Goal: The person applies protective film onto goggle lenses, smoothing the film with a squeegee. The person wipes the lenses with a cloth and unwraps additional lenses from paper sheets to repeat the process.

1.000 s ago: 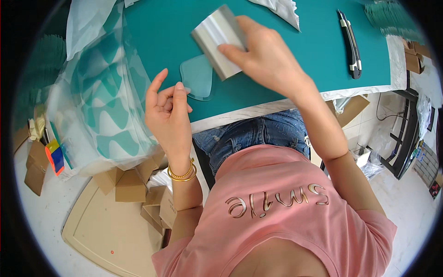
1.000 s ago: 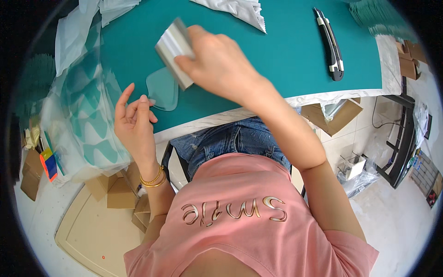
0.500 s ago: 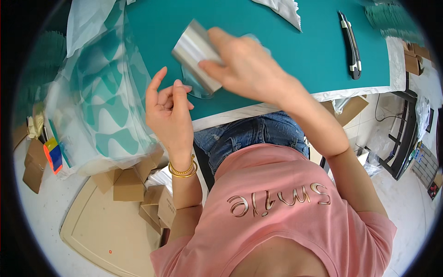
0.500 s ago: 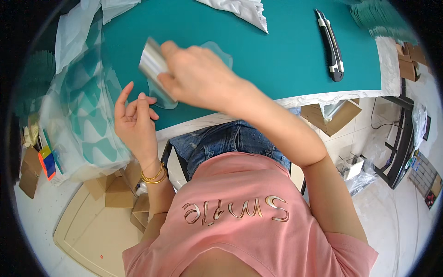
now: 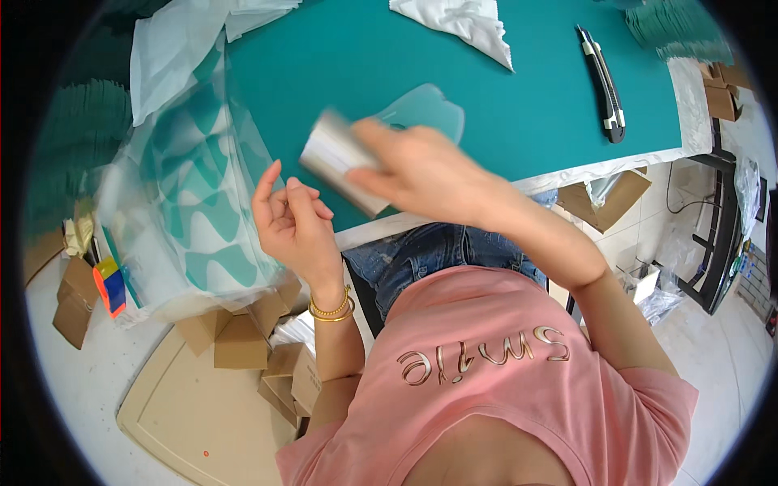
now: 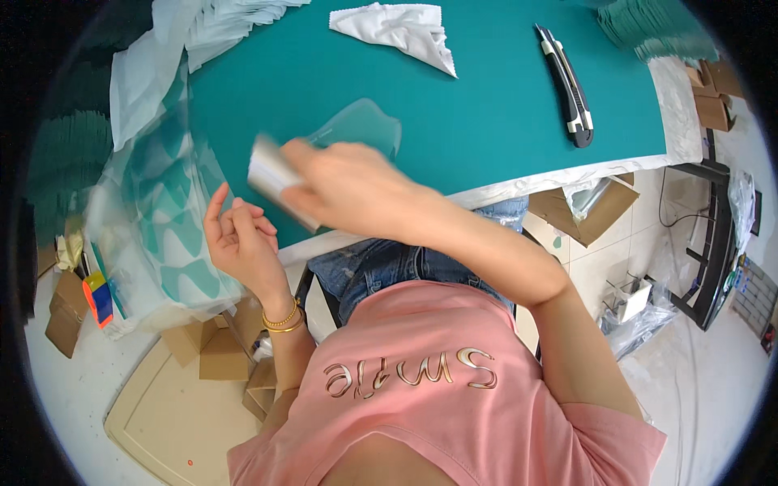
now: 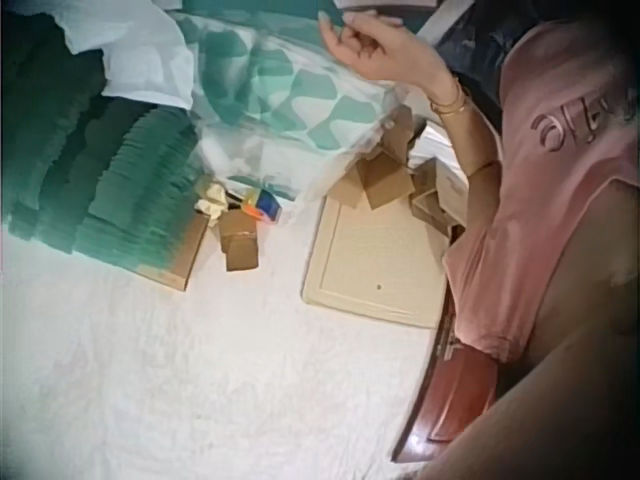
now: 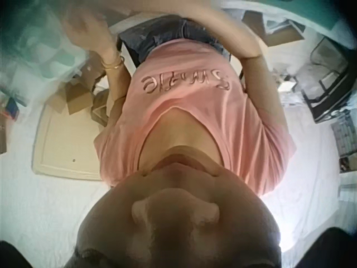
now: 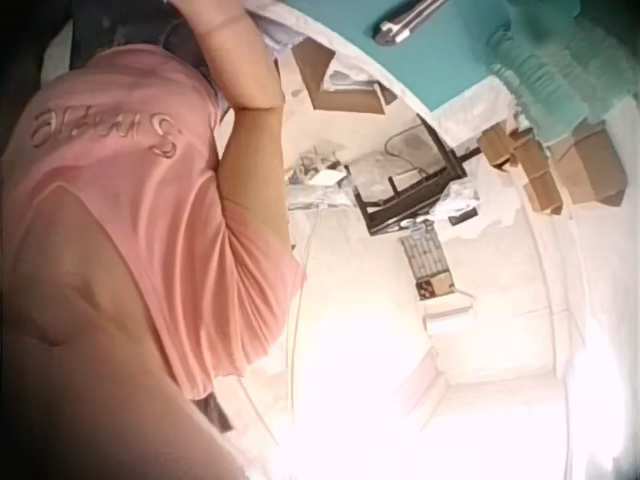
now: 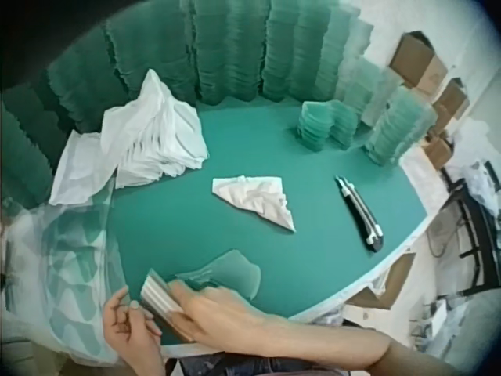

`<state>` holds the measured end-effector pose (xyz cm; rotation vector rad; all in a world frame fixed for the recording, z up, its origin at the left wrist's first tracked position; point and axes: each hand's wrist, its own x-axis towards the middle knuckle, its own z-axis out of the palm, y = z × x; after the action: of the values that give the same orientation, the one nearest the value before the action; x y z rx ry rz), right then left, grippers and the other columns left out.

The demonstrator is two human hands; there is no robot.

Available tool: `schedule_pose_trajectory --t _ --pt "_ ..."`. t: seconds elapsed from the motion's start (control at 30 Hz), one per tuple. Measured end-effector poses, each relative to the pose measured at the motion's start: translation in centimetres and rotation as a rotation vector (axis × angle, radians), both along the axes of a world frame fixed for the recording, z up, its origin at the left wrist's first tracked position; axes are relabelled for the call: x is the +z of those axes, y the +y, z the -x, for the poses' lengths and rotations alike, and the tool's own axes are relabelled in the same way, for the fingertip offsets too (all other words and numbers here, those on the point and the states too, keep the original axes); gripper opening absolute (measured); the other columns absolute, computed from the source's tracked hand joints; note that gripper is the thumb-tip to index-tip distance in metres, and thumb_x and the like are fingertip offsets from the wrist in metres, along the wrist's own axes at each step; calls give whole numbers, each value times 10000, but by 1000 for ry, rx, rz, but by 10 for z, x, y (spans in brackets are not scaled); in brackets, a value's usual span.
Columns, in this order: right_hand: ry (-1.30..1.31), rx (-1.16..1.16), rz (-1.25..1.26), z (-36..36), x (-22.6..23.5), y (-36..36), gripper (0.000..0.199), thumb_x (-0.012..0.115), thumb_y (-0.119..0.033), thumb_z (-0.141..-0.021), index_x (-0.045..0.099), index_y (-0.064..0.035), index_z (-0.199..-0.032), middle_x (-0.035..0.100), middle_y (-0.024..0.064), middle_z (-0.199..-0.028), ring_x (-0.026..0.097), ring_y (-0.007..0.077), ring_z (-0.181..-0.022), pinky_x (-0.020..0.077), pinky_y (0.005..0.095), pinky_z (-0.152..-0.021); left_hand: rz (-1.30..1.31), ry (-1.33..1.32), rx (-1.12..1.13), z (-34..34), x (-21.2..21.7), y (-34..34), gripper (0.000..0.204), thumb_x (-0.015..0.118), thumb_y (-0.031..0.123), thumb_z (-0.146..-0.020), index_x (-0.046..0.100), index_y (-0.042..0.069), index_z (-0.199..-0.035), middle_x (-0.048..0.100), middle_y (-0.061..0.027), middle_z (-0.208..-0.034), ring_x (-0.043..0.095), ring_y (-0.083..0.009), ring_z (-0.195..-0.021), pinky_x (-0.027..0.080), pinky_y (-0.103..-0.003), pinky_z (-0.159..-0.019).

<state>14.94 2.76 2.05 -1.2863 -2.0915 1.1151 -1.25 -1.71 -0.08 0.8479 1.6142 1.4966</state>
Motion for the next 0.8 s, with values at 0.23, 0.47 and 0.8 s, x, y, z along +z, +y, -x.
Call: schedule_pose_trajectory --t 0.23,0.47,0.8 --pt "-703 -370 -232 -125 30 -12 352 648 -377 -889 666 -26 -914 654 168 -866 618 352 -869 488 434 -745 0 -13 -25 2 0 3 246 546 25 -945 567 -20 -1186 581 -34 -713 478 -36 -493 312 -180 -394" --pt "-296 66 -469 -61 28 27 432 768 -149 -697 631 -40 -1092 626 132 -1091 573 330 -1063 441 424 -933 37 18 -130 5 9 2 234 537 37 -950 586 3 -1177 587 -31 -725 483 -32 -498 288 -170 -372" --pt "-473 210 -571 -21 22 50 209 632 -48 -639 584 -11 -839 594 130 -794 617 320 -793 526 413 -676 -51 88 -161 27 50 13 180 551 36 -953 619 -13 -1113 610 -36 -741 500 -43 -541 338 -168 -445"
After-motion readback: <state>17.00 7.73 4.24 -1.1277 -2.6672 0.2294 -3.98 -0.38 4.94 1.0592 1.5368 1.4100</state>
